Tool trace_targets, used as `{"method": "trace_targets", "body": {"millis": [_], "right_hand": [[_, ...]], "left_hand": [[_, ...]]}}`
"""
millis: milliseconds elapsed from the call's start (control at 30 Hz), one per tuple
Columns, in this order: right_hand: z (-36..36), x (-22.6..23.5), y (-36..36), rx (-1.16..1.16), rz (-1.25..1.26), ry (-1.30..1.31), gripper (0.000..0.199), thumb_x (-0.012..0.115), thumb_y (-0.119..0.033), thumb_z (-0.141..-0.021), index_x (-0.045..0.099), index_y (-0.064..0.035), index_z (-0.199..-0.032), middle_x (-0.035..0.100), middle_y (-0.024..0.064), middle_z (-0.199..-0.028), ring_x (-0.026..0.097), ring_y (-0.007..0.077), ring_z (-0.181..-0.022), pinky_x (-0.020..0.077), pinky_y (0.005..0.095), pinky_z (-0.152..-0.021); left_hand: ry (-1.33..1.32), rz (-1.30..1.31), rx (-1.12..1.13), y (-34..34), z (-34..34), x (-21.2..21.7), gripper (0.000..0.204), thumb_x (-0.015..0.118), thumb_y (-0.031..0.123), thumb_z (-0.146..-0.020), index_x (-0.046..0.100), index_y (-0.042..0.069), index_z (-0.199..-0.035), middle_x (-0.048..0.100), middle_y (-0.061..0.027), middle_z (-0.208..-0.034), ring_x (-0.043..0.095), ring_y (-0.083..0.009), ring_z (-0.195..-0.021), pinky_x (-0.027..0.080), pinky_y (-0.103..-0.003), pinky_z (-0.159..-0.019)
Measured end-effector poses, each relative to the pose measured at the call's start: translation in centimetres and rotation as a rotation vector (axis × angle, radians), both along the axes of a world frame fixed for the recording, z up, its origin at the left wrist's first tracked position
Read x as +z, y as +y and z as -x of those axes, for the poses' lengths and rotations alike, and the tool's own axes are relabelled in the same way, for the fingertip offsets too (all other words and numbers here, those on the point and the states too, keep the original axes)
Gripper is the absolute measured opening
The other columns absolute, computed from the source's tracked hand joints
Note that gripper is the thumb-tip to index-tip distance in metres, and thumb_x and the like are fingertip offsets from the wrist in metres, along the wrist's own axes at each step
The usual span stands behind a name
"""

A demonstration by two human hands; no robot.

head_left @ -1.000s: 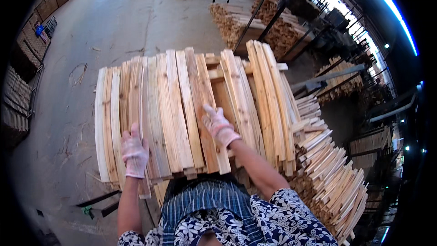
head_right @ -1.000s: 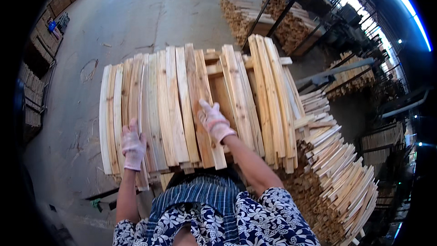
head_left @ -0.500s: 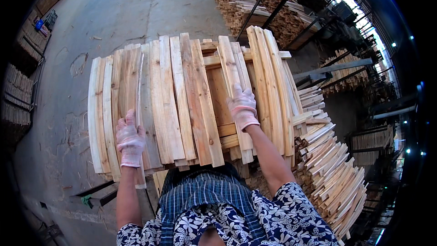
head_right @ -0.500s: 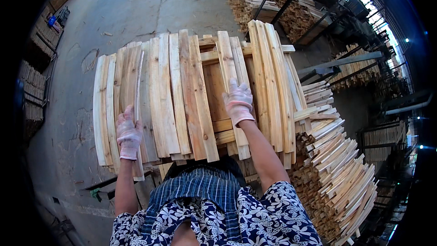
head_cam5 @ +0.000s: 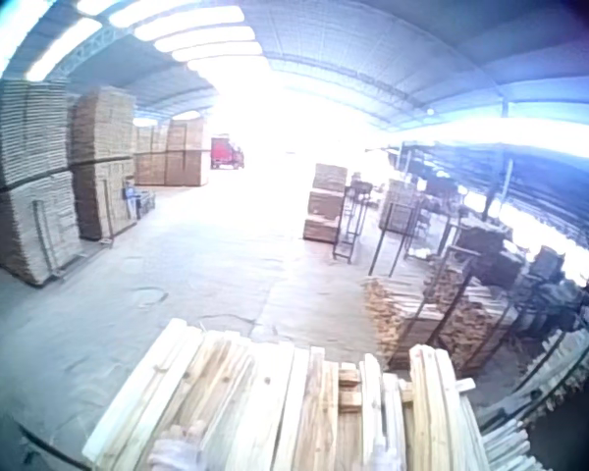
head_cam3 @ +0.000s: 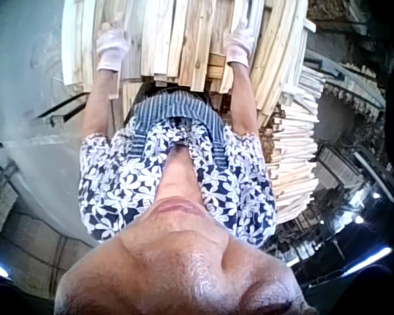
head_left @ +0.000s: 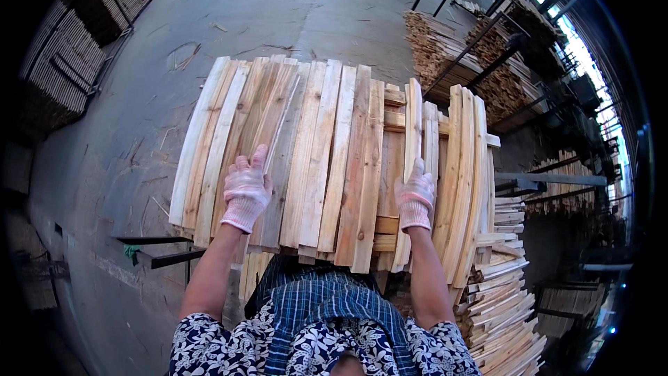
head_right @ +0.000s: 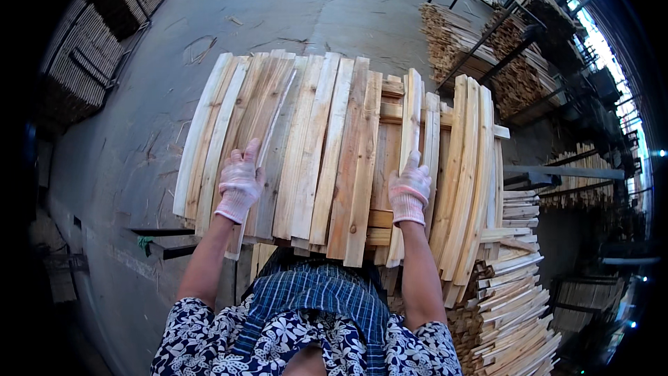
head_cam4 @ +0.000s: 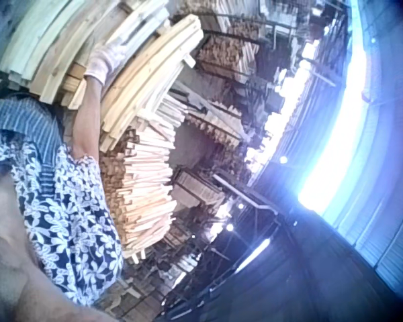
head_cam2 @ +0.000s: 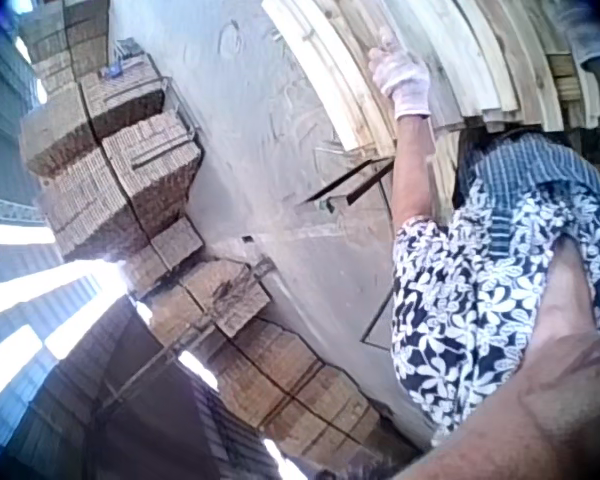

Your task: The person repeatedly picks up bundles of wooden planks from a large pile and stacks them onto a wooden pallet. They wear gloves and handle the planks by hand, arranging them in layers to build a neat stack.

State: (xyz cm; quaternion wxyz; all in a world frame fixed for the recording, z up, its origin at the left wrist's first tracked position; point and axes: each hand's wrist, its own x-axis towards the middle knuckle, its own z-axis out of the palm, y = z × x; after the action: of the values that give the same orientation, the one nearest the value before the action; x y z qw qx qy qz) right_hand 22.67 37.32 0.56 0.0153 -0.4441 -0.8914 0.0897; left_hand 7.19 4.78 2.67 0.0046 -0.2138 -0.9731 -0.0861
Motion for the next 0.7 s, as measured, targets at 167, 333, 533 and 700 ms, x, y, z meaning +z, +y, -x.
{"method": "trace_targets", "body": {"millis": [167,333,533,700], "right_hand": [[3.4,-1.7,-2.8,-0.004,0.22,0.166,0.056,0.055,-0.048,-0.092,0.043,-0.019,-0.138,0.05,0.0274,-0.123,0.056,0.0453,-0.11,0.0503,0.0543,-0.087],[3.0,-2.9,-2.3,0.143,0.144,0.348,0.047,0.062,-0.037,-0.09,0.047,-0.0186,-0.131,0.051,0.0293,-0.123,0.055,0.0464,-0.113,0.0498,0.0546,-0.085],[-0.3,0.2,5.6,0.003,-0.202,-0.113,0.054,0.066,-0.027,-0.086,0.042,-0.0257,-0.135,0.051,0.0189,-0.112,0.06,0.0386,-0.101,0.0523,0.0513,-0.081],[-2.6,-2.2,9.3,-0.078,0.262,0.184,0.074,0.059,-0.02,-0.088,0.022,-0.0299,-0.152,0.047,0.0266,-0.121,0.058,0.0434,-0.106,0.0483,0.049,-0.092]], "left_hand": [[-0.019,0.034,-0.012,-0.4,-0.3,0.2,0.075,0.068,0.029,-0.082,0.032,0.025,-0.148,0.05,-0.0216,-0.122,0.056,-0.0397,-0.104,0.05,-0.051,-0.082],[-0.137,-0.122,-0.007,0.5,0.4,0.0,0.074,0.067,0.024,-0.083,0.033,0.02,-0.148,0.05,-0.0235,-0.121,0.055,-0.0416,-0.107,0.049,-0.052,-0.087],[-0.298,-0.933,-0.245,7.3,-3.0,1.3,0.065,0.063,0.013,-0.084,0.037,0.006,-0.143,0.051,-0.0258,-0.118,0.051,-0.0398,-0.112,0.043,-0.049,-0.097],[-0.483,-1.061,-0.269,19.8,-8.7,2.9,0.062,0.063,0.012,-0.088,0.035,0.004,-0.143,0.049,-0.0181,-0.121,0.054,-0.0286,-0.107,0.044,-0.038,-0.097]]}}
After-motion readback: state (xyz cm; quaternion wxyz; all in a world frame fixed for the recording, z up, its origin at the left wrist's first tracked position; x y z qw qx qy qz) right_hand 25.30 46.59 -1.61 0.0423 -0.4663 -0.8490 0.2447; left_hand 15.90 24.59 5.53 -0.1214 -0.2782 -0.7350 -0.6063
